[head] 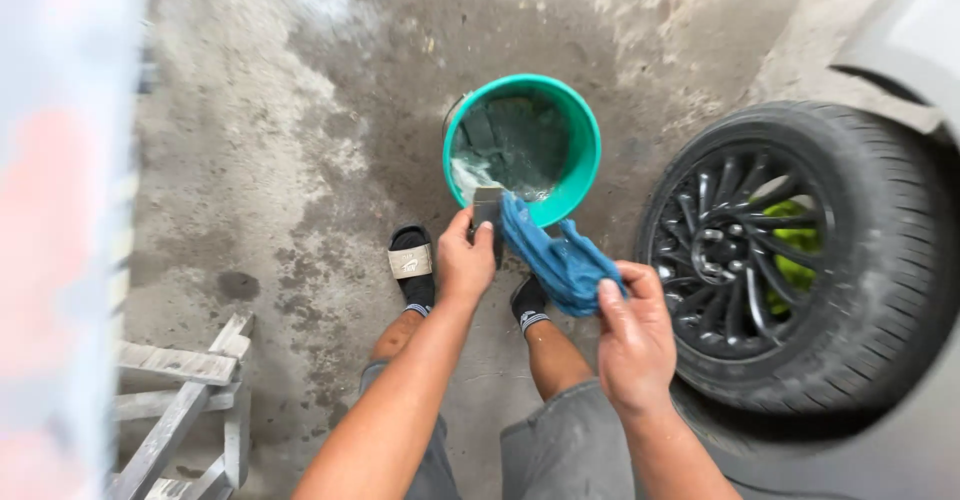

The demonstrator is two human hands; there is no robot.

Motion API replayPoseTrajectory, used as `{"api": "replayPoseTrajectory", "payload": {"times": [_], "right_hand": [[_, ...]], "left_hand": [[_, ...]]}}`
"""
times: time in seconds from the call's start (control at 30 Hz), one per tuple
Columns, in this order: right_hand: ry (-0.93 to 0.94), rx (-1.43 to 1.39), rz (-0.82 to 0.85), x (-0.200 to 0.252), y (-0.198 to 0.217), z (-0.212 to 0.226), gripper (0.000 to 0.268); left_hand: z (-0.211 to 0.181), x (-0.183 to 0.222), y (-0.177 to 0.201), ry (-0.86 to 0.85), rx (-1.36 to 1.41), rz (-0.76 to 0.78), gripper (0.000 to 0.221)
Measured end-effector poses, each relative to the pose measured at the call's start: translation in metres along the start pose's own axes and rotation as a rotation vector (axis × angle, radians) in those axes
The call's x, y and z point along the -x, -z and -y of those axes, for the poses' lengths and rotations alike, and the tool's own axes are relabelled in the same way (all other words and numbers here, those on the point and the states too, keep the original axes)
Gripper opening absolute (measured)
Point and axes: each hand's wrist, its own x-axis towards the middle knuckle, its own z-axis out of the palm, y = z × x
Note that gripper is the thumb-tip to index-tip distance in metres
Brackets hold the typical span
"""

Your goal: The person dips a blue cloth into a green bucket of water and wrings it out. They then use the cloth and a small rectangular block to scrub and wipe a silver car door panel, focusing on the area around the door handle. The person repeatedly scrubs the surface and wipes it clean with the cloth.

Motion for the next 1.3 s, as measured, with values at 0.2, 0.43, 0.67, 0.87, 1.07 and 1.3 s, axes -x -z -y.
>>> {"api": "replayPoseTrajectory", "payload": {"times": [0.2, 0.43, 0.67, 0.87, 1.07, 1.3], "right_hand": [[-0.032, -0.183, -0.100, -0.008, -0.028, 0.021, 0.034], [-0.087, -0.395, -0.069, 0.020, -0.035, 0.095, 0.036], [0.089, -0.153, -0.003, 0.110, -0.056, 0.188, 0.028], [0.480, 0.170, 0.109, 0.123, -0.069, 0.177, 0.032], [0.371, 0.263, 0.370, 0.127, -0.115, 0.163, 0.024], [0.599, 0.499, 0.881, 0.236, -0.247, 0.156, 0.038]], "left_hand": [[-0.058, 0.088, 0.001, -0.159, 0.527, 0.354, 0.031], [-0.167, 0.174, 0.068, -0.329, 0.430, 0.206, 0.029], [-0.169, 0.188, 0.084, -0.287, 0.446, 0.076, 0.025], [-0.197, 0.224, 0.093, -0.342, 0.497, 0.052, 0.018], [-0.174, 0.259, 0.162, -0.321, 0.673, -0.216, 0.027], [-0.107, 0.315, 0.300, -0.267, 0.873, -0.552, 0.021]]}}
